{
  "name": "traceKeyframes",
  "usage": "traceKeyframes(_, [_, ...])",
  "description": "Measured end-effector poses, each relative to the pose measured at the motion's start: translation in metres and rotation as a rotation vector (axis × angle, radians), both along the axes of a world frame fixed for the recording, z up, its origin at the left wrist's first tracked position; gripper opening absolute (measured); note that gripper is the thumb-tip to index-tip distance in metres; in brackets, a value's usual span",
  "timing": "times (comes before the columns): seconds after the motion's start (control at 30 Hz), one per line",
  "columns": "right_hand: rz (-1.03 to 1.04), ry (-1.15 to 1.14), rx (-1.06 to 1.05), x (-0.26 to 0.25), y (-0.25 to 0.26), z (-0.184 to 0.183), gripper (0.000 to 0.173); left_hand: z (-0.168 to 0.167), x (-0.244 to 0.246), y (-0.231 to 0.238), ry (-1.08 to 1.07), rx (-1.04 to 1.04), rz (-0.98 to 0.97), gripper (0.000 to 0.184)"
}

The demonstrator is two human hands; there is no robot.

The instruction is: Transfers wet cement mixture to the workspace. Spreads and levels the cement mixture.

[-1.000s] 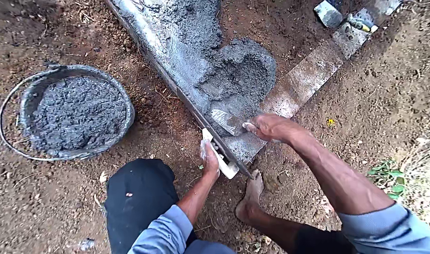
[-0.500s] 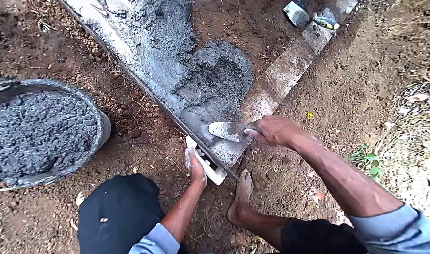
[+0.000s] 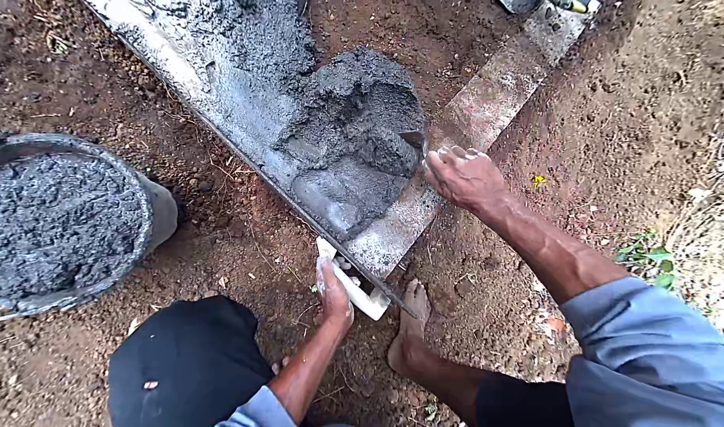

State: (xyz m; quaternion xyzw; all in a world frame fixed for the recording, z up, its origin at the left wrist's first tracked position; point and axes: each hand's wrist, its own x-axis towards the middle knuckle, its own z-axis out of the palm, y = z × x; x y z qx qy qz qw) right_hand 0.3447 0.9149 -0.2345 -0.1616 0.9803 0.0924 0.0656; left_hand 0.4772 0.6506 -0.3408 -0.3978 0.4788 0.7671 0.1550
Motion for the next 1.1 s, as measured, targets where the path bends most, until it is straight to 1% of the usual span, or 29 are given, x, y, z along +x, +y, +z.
traceKeyframes(0.03, [0.031, 0.043, -0.008, 0.01, 0.005, 0.003, 0.032, 0.001, 0.0, 0.0, -0.008, 0.003, 0.001, 0.047])
traceKeyframes(0.07, [0.003, 0.082, -0.028, 0.018, 0.008, 0.009, 0.033, 0.001, 0.0, 0.0, -0.012, 0.006, 0.002, 0.048])
traceKeyframes(0.1, [-0.104, 0.074, -0.071, 0.022, 0.007, 0.017, 0.036, 0.001, -0.001, 0.0, -0.012, 0.009, 0.005, 0.048])
traceKeyframes(0.13, [-0.261, 0.018, -0.134, 0.021, 0.003, 0.028, 0.039, 0.003, -0.001, 0.0, -0.022, 0.014, 0.007, 0.048])
traceKeyframes(0.17, [-0.442, -0.101, -0.241, 0.016, -0.001, 0.038, 0.042, 0.004, -0.001, 0.001, -0.031, 0.017, 0.007, 0.048])
traceKeyframes(0.2, [-0.616, -0.264, -0.392, 0.011, -0.003, 0.047, 0.045, 0.005, -0.001, 0.002, -0.039, 0.018, 0.005, 0.048])
traceKeyframes(0.23, [-0.746, -0.44, -0.533, 0.007, -0.004, 0.05, 0.048, 0.007, 0.0, 0.002, -0.049, 0.021, -0.003, 0.048])
traceKeyframes(0.27, [-0.846, -0.634, -0.633, 0.006, -0.006, 0.05, 0.049, 0.007, 0.0, 0.002, -0.056, 0.025, -0.006, 0.049])
traceKeyframes(0.3, [-0.875, -0.774, -0.632, 0.006, -0.01, 0.047, 0.05, 0.007, -0.001, 0.002, -0.059, 0.029, -0.006, 0.049])
traceKeyframes(0.33, [-0.845, -0.851, -0.573, 0.008, -0.015, 0.044, 0.049, 0.007, -0.001, 0.003, -0.061, 0.028, 0.003, 0.049])
traceKeyframes(0.37, [-0.778, -0.881, -0.493, 0.012, -0.021, 0.041, 0.048, 0.006, -0.002, 0.003, -0.063, 0.029, 0.011, 0.049])
traceKeyframes(0.47, [-0.54, -0.888, -0.268, 0.029, -0.035, 0.038, 0.047, 0.007, -0.002, 0.004, -0.066, 0.025, 0.013, 0.048])
traceKeyframes(0.53, [-0.452, -0.903, -0.179, 0.037, -0.039, 0.048, 0.045, 0.007, -0.001, 0.005, -0.069, 0.019, 0.008, 0.049])
traceKeyframes(0.57, [-0.445, -0.9, -0.174, 0.038, -0.038, 0.056, 0.043, 0.007, -0.002, 0.004, -0.07, 0.015, 0.003, 0.049])
traceKeyframes(0.63, [-0.567, -0.884, -0.26, 0.037, -0.035, 0.066, 0.044, 0.007, -0.003, 0.003, -0.072, 0.02, 0.012, 0.049])
traceKeyframes(0.7, [-0.739, -0.901, -0.429, 0.037, -0.04, 0.061, 0.045, 0.006, -0.001, 0.003, -0.073, 0.038, 0.008, 0.049])
traceKeyframes(0.73, [-0.78, -0.923, -0.486, 0.035, -0.046, 0.054, 0.046, 0.005, 0.0, 0.003, -0.073, 0.042, 0.006, 0.049])
traceKeyframes(0.77, [-0.765, -0.944, -0.504, 0.034, -0.054, 0.047, 0.046, 0.006, 0.0, 0.003, -0.074, 0.045, 0.005, 0.049])
traceKeyframes(0.83, [-0.633, -0.969, -0.409, 0.033, -0.073, 0.04, 0.048, 0.007, -0.002, 0.003, -0.078, 0.042, -0.001, 0.048])
traceKeyframes(0.93, [-0.455, -0.984, -0.215, 0.039, -0.087, 0.042, 0.049, 0.008, -0.002, 0.002, -0.086, 0.038, -0.011, 0.05])
traceKeyframes(1.03, [-0.398, -0.947, -0.13, 0.058, -0.087, 0.037, 0.045, 0.007, -0.003, 0.002, -0.088, 0.05, -0.008, 0.05])
traceKeyframes(1.1, [-0.377, -0.927, -0.087, 0.07, -0.089, 0.037, 0.039, 0.007, -0.003, 0.002, -0.091, 0.051, -0.004, 0.05])
